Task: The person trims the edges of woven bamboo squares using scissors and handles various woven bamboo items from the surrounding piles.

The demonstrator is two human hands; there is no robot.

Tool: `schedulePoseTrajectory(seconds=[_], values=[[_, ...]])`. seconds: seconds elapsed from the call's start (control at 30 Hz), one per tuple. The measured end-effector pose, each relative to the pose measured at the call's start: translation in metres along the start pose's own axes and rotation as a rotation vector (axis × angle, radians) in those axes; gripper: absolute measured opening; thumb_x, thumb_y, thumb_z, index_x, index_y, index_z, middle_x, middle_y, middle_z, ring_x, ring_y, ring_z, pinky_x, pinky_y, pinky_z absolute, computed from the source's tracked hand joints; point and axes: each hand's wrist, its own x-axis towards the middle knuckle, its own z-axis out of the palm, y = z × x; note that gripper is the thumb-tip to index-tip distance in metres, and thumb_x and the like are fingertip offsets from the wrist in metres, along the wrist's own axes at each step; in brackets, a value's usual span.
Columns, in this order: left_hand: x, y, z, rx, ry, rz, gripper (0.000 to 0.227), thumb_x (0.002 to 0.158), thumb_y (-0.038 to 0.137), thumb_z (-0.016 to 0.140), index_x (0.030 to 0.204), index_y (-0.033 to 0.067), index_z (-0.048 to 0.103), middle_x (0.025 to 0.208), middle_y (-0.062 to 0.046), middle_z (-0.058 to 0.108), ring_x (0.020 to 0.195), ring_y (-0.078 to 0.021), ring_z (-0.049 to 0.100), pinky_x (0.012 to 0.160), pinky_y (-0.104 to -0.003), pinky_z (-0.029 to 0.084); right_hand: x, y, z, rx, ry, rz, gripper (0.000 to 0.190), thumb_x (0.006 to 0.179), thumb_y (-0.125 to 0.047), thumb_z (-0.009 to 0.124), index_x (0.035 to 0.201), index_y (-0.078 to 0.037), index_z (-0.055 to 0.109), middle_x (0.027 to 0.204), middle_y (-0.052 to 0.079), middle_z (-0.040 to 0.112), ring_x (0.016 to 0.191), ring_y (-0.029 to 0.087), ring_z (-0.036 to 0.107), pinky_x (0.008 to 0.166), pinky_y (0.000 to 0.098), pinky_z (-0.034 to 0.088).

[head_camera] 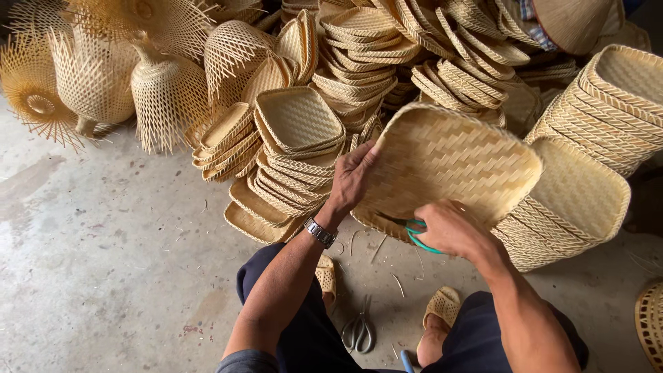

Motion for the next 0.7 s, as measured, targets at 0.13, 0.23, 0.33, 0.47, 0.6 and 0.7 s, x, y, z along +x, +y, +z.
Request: schedulePoseTrajectory(seconds=[0.13,0.23,0.33,0.47,0.6,0.7], values=[[-0.001,-0.013,-0.005,-0.222,0.08,-0.1,0.046,0.109,0.031,0.062,0.142,-0.0019,0.067,0.106,-0.001,0.068,0.091,-0.0081,0.054,0.076,-0.023,0.045,-0.015,-0.002,-0.013,0.246,0.301,-0.103,0.033,0.084,-0.035,0.078,0.072,-0.006,0.068,0.053,0.002,0.058,0.042,0.011,0.049,0.039,0.0338,0.038],[0.006,-0.01,-0.002,-0.237,0.071,0.003,0.046,0.107,0.031,0.062,0.14,-0.001,0.063,0.114,0.0,0.071,0.098,-0.0041,0.06,0.084,-0.02,0.049,-0.016,-0.008,-0.033,0.264,0.456,-0.051,0.045,0.085,-0.038,0.082,0.066,-0.001,0.064,0.051,0.006,0.054,0.044,0.013,0.047,0.042,0.0353,0.036],[-0.003,-0.005,0.002,-0.125,0.04,0.075,0.045,0.107,0.033,0.06,0.138,0.0013,0.063,0.115,0.0,0.074,0.1,-0.0036,0.063,0.085,-0.022,0.053,-0.013,-0.017,-0.036,0.338,0.54,-0.001,0.046,0.087,-0.038,0.082,0.068,0.0,0.065,0.052,0.007,0.057,0.045,0.012,0.05,0.043,0.0318,0.039],[-0.005,-0.004,-0.001,-0.094,0.066,-0.072,0.045,0.102,0.035,0.057,0.138,0.0086,0.064,0.093,-0.004,0.074,0.072,-0.0109,0.064,0.06,-0.029,0.055,-0.01,-0.02,-0.04,0.459,0.662,-0.035,0.039,0.092,-0.035,0.077,0.077,-0.001,0.066,0.061,0.001,0.064,0.045,0.009,0.056,0.039,0.0279,0.045],[0.01,-0.016,-0.015,-0.127,0.25,0.121,0.04,0.106,0.033,0.06,0.134,0.0059,0.069,0.1,-0.005,0.076,0.087,-0.0085,0.065,0.072,-0.027,0.055,-0.029,-0.007,-0.053,0.775,0.678,-0.093,0.029,0.088,-0.031,0.077,0.085,-0.003,0.068,0.066,0.002,0.067,0.051,0.007,0.061,0.045,0.0244,0.05],[0.02,-0.026,-0.021,-0.255,0.345,0.146,0.04,0.106,0.031,0.061,0.133,0.0026,0.068,0.104,-0.002,0.076,0.092,-0.0065,0.064,0.077,-0.024,0.053,-0.044,-0.006,-0.057,0.644,0.612,-0.04,0.031,0.086,-0.033,0.08,0.084,-0.004,0.069,0.064,0.007,0.066,0.052,0.012,0.058,0.046,0.0291,0.045]])
